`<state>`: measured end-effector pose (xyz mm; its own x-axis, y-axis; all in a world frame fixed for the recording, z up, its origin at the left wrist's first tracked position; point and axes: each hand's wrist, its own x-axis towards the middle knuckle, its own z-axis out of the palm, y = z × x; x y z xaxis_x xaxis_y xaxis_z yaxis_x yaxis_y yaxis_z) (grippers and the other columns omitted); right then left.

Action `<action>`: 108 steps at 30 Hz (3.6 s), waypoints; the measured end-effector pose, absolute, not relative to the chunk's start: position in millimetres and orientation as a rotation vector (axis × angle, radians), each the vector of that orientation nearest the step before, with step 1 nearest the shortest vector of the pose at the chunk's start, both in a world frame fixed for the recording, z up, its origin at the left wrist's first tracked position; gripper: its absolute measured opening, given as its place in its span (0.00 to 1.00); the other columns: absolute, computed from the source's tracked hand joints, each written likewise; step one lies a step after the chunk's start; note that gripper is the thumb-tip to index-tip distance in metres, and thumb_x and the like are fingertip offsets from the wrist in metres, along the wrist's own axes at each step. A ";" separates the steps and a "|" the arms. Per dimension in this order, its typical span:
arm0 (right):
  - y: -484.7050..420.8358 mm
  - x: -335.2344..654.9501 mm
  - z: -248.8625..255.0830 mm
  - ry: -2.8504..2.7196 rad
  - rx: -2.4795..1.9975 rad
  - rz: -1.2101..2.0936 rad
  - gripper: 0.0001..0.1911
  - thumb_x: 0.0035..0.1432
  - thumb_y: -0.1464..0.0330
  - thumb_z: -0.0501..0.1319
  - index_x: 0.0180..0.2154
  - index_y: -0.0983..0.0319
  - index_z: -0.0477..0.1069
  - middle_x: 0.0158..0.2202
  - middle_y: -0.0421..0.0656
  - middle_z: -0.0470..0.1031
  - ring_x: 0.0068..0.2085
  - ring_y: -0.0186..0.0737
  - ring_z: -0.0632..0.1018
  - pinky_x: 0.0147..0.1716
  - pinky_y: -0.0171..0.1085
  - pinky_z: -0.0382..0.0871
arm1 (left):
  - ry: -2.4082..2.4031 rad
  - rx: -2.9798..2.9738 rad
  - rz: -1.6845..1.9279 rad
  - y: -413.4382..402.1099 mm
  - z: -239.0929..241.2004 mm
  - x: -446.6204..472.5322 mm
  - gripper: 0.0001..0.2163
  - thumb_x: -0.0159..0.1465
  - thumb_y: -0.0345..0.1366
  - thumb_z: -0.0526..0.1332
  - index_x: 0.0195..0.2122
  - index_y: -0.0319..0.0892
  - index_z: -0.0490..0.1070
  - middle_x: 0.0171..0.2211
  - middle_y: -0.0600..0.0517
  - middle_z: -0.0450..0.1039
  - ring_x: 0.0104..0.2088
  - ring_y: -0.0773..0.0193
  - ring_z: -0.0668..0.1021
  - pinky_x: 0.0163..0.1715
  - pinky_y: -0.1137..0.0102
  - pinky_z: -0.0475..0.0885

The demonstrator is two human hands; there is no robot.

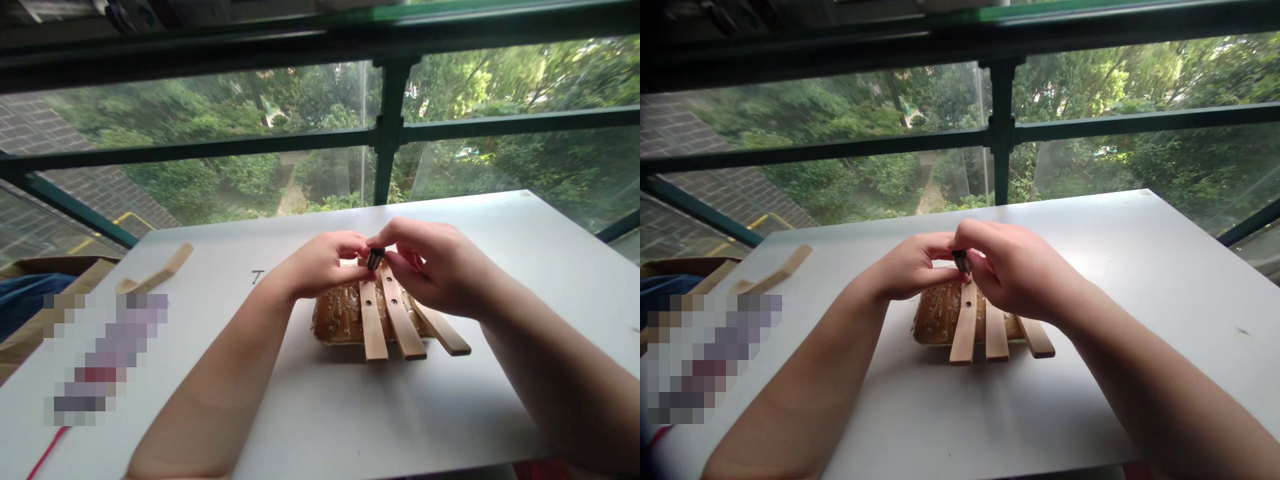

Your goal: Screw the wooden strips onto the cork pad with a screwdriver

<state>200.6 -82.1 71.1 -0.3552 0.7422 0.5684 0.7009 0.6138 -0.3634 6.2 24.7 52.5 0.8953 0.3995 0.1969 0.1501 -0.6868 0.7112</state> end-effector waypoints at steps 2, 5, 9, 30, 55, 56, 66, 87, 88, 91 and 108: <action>-83.1 200.4 71.4 -2.112 -1.154 0.062 0.12 0.54 0.79 0.58 0.41 0.63 0.69 0.28 0.36 0.66 0.26 0.28 0.62 0.25 0.30 0.56 | 0.367 2.329 0.438 24.6 53.0 6.1 0.08 0.63 0.39 0.64 0.39 0.40 0.76 0.42 0.50 0.76 0.45 0.60 0.77 0.48 0.70 0.71; -86.0 199.4 73.2 -2.095 -1.209 0.073 0.10 0.54 0.77 0.59 0.40 0.63 0.68 0.27 0.35 0.64 0.25 0.28 0.60 0.24 0.30 0.54 | 0.351 2.352 0.436 24.1 53.9 5.3 0.07 0.64 0.38 0.62 0.40 0.41 0.76 0.44 0.50 0.76 0.45 0.61 0.77 0.48 0.70 0.71; -87.9 196.6 73.9 -2.072 -1.260 0.089 0.07 0.56 0.75 0.59 0.39 0.63 0.67 0.23 0.33 0.59 0.22 0.27 0.58 0.24 0.31 0.53 | 0.346 2.383 0.411 23.2 55.2 4.1 0.08 0.65 0.36 0.60 0.42 0.42 0.77 0.46 0.50 0.75 0.47 0.61 0.77 0.50 0.69 0.70; -84.0 184.5 67.1 -1.898 -1.358 -0.039 0.12 0.56 0.68 0.66 0.30 0.61 0.62 0.22 0.32 0.56 0.23 0.27 0.57 0.24 0.30 0.54 | 0.577 2.432 0.620 12.0 55.4 10.8 0.11 0.60 0.44 0.65 0.38 0.42 0.74 0.39 0.53 0.77 0.41 0.62 0.77 0.42 0.68 0.70; -87.7 195.0 78.9 -2.022 -1.269 0.042 0.05 0.59 0.74 0.61 0.37 0.60 0.73 0.28 0.38 0.67 0.27 0.32 0.66 0.28 0.34 0.59 | 0.502 2.526 0.545 14.0 60.0 6.5 0.11 0.62 0.44 0.64 0.40 0.42 0.75 0.39 0.51 0.77 0.41 0.61 0.77 0.43 0.67 0.70; -87.7 194.4 78.5 -2.015 -1.269 0.034 0.04 0.59 0.74 0.61 0.36 0.60 0.73 0.28 0.38 0.67 0.27 0.32 0.65 0.28 0.34 0.58 | 0.520 2.524 0.558 13.0 59.5 7.9 0.12 0.61 0.45 0.65 0.39 0.42 0.75 0.39 0.51 0.77 0.40 0.60 0.77 0.42 0.67 0.70; -88.8 186.8 73.9 -1.923 -1.346 -0.072 0.06 0.61 0.70 0.61 0.30 0.62 0.66 0.26 0.38 0.63 0.27 0.31 0.64 0.26 0.32 0.55 | 0.723 2.431 0.827 5.9 58.5 15.1 0.14 0.53 0.45 0.71 0.30 0.40 0.72 0.32 0.53 0.76 0.35 0.63 0.77 0.37 0.69 0.70; -101.1 190.8 87.2 -2.058 -1.416 -0.008 0.15 0.54 0.79 0.56 0.39 0.59 0.76 0.35 0.43 0.71 0.31 0.36 0.72 0.31 0.36 0.63 | 0.476 2.231 0.613 9.5 65.4 3.2 0.11 0.60 0.40 0.67 0.41 0.40 0.76 0.41 0.48 0.79 0.43 0.60 0.80 0.47 0.66 0.75; -101.2 190.4 87.2 -2.062 -1.414 -0.003 0.16 0.54 0.79 0.56 0.40 0.58 0.76 0.34 0.43 0.71 0.31 0.36 0.71 0.31 0.36 0.63 | 0.469 2.241 0.616 9.3 65.6 3.1 0.11 0.60 0.40 0.67 0.41 0.40 0.75 0.42 0.48 0.78 0.43 0.61 0.80 0.47 0.66 0.75; -101.2 190.1 86.6 -2.066 -1.411 0.004 0.16 0.55 0.78 0.56 0.41 0.58 0.76 0.34 0.43 0.71 0.30 0.36 0.71 0.31 0.36 0.63 | 0.496 2.213 0.696 7.3 63.5 6.6 0.14 0.57 0.41 0.70 0.39 0.40 0.72 0.39 0.49 0.77 0.41 0.62 0.79 0.47 0.66 0.76; -100.1 192.7 88.3 -2.039 -1.455 0.008 0.12 0.54 0.77 0.56 0.36 0.60 0.75 0.31 0.42 0.69 0.29 0.35 0.67 0.29 0.36 0.59 | 0.425 1.993 0.675 8.2 61.0 6.5 0.10 0.60 0.34 0.67 0.43 0.39 0.75 0.38 0.48 0.81 0.38 0.63 0.83 0.43 0.68 0.79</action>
<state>192.7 -100.1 88.3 -0.1951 0.8548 0.4808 0.8510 0.3913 -0.3503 6.5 8.2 61.0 0.7868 0.5476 0.2847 0.0204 -0.4842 0.8747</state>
